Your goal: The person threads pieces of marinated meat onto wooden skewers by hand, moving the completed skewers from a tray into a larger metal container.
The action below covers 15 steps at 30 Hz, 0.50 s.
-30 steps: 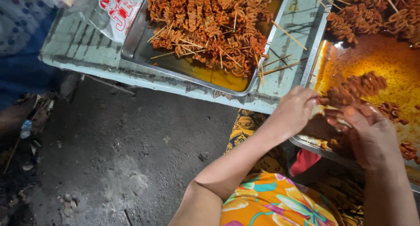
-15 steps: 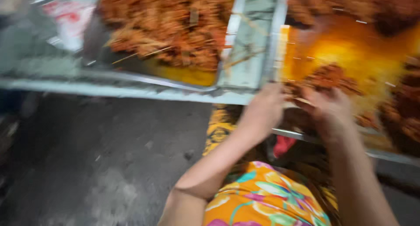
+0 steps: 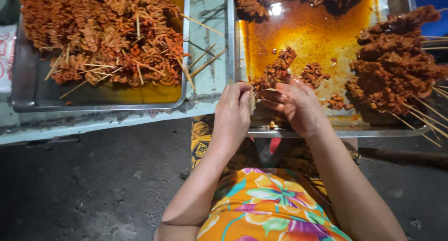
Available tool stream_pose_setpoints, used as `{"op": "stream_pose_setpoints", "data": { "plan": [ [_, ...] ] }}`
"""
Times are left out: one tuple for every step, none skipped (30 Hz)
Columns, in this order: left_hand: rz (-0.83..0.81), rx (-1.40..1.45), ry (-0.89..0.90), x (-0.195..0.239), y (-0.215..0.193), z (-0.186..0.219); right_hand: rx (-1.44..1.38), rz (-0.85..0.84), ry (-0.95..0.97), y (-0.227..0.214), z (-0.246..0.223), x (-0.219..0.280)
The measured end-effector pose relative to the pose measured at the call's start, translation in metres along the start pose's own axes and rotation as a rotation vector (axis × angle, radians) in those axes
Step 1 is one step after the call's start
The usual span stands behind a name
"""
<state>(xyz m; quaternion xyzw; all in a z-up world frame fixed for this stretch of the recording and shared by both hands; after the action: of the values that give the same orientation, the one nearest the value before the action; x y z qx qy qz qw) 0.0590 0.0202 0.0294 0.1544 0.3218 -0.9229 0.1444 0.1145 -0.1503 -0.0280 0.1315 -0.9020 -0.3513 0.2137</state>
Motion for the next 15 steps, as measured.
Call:
{"op": "stream_pose_setpoints", "data": {
  "plan": [
    [0.003,0.01,-0.012,0.002,0.0,0.002,0.033,0.01,0.011,0.001,0.0,0.0],
    [0.004,0.017,-0.023,0.002,0.0,0.004,0.064,0.02,0.021,0.002,0.0,0.001],
    [-0.002,0.032,-0.017,0.001,0.002,0.006,0.066,-0.013,0.003,0.005,0.001,0.002],
    [-0.003,0.045,-0.017,0.002,0.003,0.007,0.07,-0.05,-0.009,0.009,0.002,0.002],
    [-0.005,0.057,-0.017,0.003,0.004,0.008,0.074,-0.087,-0.021,0.013,0.004,0.003],
    [-0.003,0.051,-0.011,0.004,0.006,0.008,0.119,-0.054,-0.026,0.014,0.005,0.003],
    [-0.001,0.045,-0.004,0.006,0.006,0.009,0.163,-0.021,-0.03,0.014,0.005,0.002],
    [0.003,0.036,0.003,0.007,0.007,0.01,0.208,0.008,-0.034,0.014,0.005,0.001],
    [0.008,0.049,-0.002,0.007,0.008,0.009,0.23,-0.007,-0.044,0.014,0.005,0.002],
    [0.011,0.062,-0.007,0.007,0.009,0.009,0.251,-0.019,-0.054,0.014,0.006,0.002],
    [0.014,0.075,-0.012,0.007,0.01,0.008,0.272,-0.032,-0.063,0.012,0.008,0.002],
    [0.017,0.076,-0.009,0.007,0.01,0.008,0.223,-0.023,-0.063,0.01,0.01,0.0],
    [0.021,0.078,-0.006,0.007,0.01,0.008,0.175,-0.015,-0.063,0.007,0.012,-0.002],
    [0.022,0.081,-0.002,0.006,0.01,0.008,0.126,-0.004,-0.064,0.005,0.014,-0.003],
    [0.002,0.09,-0.03,0.006,0.011,0.008,0.105,-0.008,-0.075,0.003,0.015,-0.004]
  ]
}}
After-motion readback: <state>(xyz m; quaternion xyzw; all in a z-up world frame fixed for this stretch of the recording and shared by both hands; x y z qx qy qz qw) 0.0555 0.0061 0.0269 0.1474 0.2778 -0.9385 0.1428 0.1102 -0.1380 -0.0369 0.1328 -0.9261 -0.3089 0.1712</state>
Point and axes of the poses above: each hand's wrist, its own x-axis away from the middle knuckle, its own y-axis out of the palm, z = x × y, the point moved 4 cm from there along -x, towards the middle knuckle, and after that the axes turned 6 degrees about -x, right-handed, at the moved point
